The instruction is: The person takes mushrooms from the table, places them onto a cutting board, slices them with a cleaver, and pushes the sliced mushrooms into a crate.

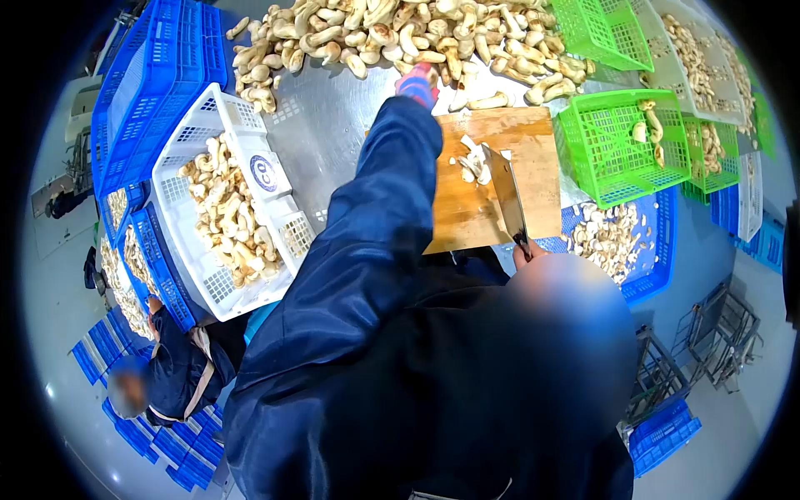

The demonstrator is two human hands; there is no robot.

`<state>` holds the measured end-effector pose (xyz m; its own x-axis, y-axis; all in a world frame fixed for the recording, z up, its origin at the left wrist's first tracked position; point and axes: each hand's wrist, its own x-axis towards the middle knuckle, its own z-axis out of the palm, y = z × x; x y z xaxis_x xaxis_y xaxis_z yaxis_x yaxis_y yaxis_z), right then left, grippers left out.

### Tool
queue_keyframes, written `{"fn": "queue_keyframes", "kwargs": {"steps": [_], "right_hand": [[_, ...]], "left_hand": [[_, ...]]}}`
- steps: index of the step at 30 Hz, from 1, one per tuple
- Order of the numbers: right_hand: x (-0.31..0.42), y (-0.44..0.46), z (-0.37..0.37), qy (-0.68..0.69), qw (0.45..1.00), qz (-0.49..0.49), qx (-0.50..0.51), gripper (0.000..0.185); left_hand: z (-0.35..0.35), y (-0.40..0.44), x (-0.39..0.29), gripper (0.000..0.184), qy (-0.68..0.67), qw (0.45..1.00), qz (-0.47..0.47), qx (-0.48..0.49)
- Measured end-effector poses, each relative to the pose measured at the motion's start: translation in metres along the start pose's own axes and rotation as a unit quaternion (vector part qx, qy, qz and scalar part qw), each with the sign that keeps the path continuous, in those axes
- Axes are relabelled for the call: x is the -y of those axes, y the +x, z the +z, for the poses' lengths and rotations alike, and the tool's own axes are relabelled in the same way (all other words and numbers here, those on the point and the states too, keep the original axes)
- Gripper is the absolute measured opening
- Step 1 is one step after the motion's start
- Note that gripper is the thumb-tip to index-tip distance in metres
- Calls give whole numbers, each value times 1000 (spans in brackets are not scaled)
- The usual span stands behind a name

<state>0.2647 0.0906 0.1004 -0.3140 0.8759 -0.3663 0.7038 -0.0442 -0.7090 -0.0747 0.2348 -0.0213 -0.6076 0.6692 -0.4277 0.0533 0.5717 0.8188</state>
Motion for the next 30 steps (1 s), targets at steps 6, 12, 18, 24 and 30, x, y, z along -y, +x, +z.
{"fn": "queue_keyframes", "kwargs": {"steps": [6, 12, 18, 24, 30], "right_hand": [[-13, 16, 11, 29, 999, -1, 18, 17], [11, 30, 16, -48, 987, -17, 155, 20], [15, 27, 19, -100, 971, -11, 216, 21], [-1, 48, 52, -135, 964, -21, 226, 24], [33, 82, 86, -115, 981, -21, 152, 29]], "left_hand": [[-64, -132, 26, 40, 237, 960, 149, 16], [-76, -202, 84, 48, 392, 900, 180, 68], [-81, -202, 88, 51, 369, 912, 153, 94], [-87, -191, 92, 51, 338, 920, 144, 138], [-93, -200, 96, 58, 287, 945, 117, 102]]}}
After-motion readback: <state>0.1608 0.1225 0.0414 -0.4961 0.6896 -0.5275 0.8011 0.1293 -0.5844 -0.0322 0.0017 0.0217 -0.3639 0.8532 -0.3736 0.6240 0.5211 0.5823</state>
